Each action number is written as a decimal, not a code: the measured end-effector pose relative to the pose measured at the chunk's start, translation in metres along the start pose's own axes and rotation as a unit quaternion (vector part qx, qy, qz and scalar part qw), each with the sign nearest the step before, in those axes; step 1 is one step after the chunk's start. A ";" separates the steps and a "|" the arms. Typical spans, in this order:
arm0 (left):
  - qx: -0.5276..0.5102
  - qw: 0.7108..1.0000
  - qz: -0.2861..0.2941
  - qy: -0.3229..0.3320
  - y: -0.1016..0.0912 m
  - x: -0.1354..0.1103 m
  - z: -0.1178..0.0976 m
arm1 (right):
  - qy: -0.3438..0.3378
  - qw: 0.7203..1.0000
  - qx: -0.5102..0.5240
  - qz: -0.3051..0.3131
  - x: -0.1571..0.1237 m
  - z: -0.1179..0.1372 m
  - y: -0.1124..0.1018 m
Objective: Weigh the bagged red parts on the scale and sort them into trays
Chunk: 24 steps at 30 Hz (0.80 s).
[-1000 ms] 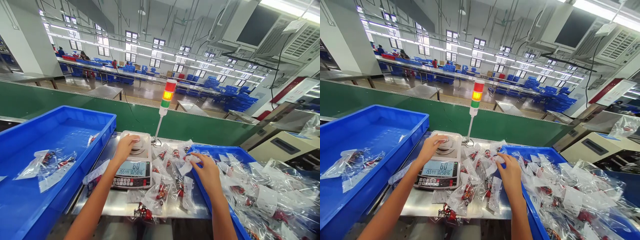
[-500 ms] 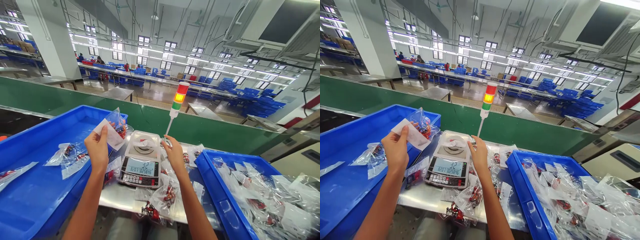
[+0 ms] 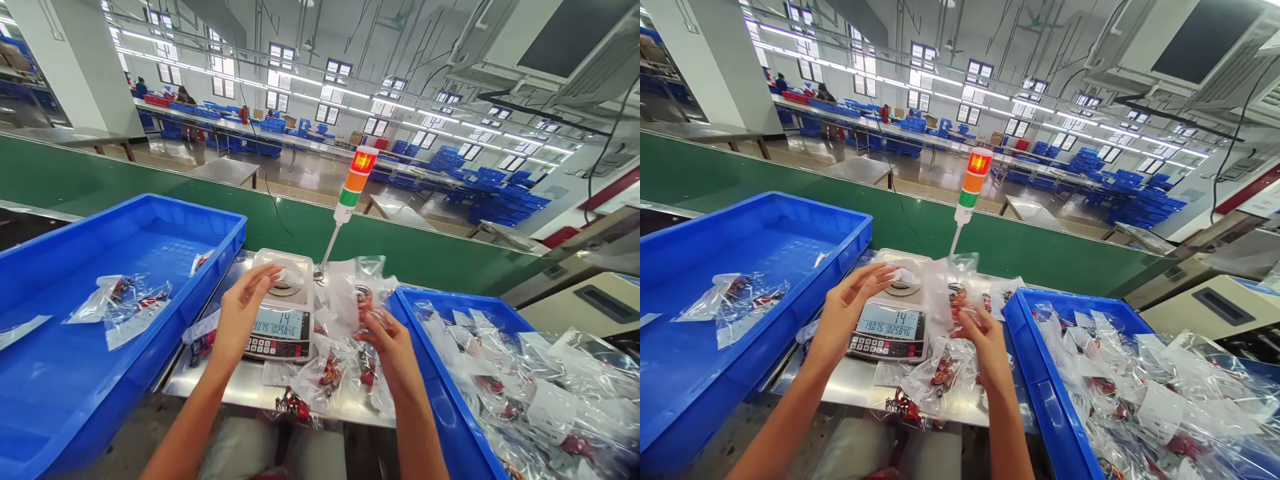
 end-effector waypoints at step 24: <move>0.363 0.917 0.047 0.161 -0.004 0.038 0.032 | 0.143 0.988 -0.011 -0.054 -0.034 -0.085 -0.081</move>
Point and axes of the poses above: each hand's wrist, its own x-axis towards the middle knuckle, its own y-axis out of the palm, z = x × y, the point moved 8 cm from there along x, towards the middle knuckle, and after that the axes turned 2 degrees about -y, right-handed, at the moved point
